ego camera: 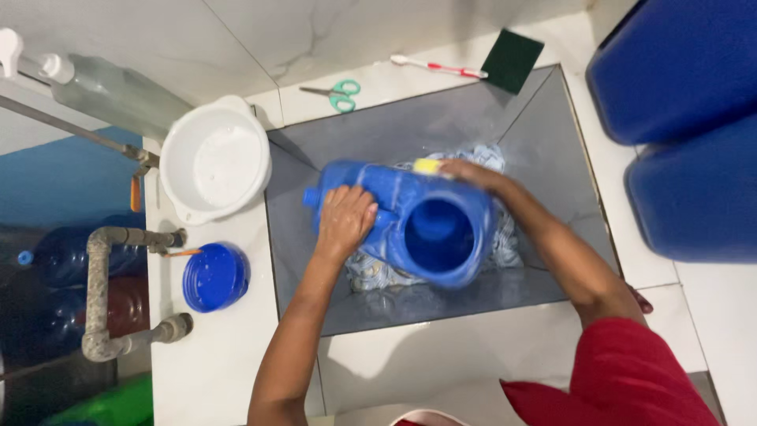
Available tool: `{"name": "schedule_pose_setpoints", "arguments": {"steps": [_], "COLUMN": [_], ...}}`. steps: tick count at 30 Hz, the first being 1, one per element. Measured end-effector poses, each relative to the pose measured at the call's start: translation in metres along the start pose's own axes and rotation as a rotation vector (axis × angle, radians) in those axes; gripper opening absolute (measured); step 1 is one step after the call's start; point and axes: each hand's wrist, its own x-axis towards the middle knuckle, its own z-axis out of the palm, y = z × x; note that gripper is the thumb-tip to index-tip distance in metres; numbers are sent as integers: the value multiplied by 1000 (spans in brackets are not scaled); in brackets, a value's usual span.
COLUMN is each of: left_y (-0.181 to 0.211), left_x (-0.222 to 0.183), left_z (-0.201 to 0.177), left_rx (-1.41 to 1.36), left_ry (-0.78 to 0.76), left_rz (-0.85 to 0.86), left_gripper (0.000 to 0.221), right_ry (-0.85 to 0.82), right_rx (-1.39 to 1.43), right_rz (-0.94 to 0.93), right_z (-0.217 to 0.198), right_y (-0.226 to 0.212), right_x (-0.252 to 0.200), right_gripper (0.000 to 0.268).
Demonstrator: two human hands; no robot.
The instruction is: The person picks up a blue plastic jug and places it into a large metal sink. They use shears to cut a plastic seal from the opening, scrub the exterior and interior of the jug with a soapy sponge, and rinse it thoroughly with water from a tap.
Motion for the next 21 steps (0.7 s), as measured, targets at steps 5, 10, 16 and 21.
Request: {"name": "schedule_pose_setpoints", "arguments": {"steps": [5,10,16,21], "left_y": [12,-6,12,30], "left_x": [22,3,-16,-12], "left_z": [43,43,41,29], "left_rx": [-88,-436,-556,-470], "left_ry": [365,215,245,166], "left_rz": [-82,-615,-597,-474], "left_gripper": [53,58,51,44], "right_ry": [491,738,996,865], "right_rx": [-148,-146,-544,-652], "right_rz": [-289,71,-679,-695], "right_z": [56,90,140,97], "right_y": [69,46,-123,-198], "right_x": [4,-13,-8,-45], "right_gripper": [51,46,35,26]}}
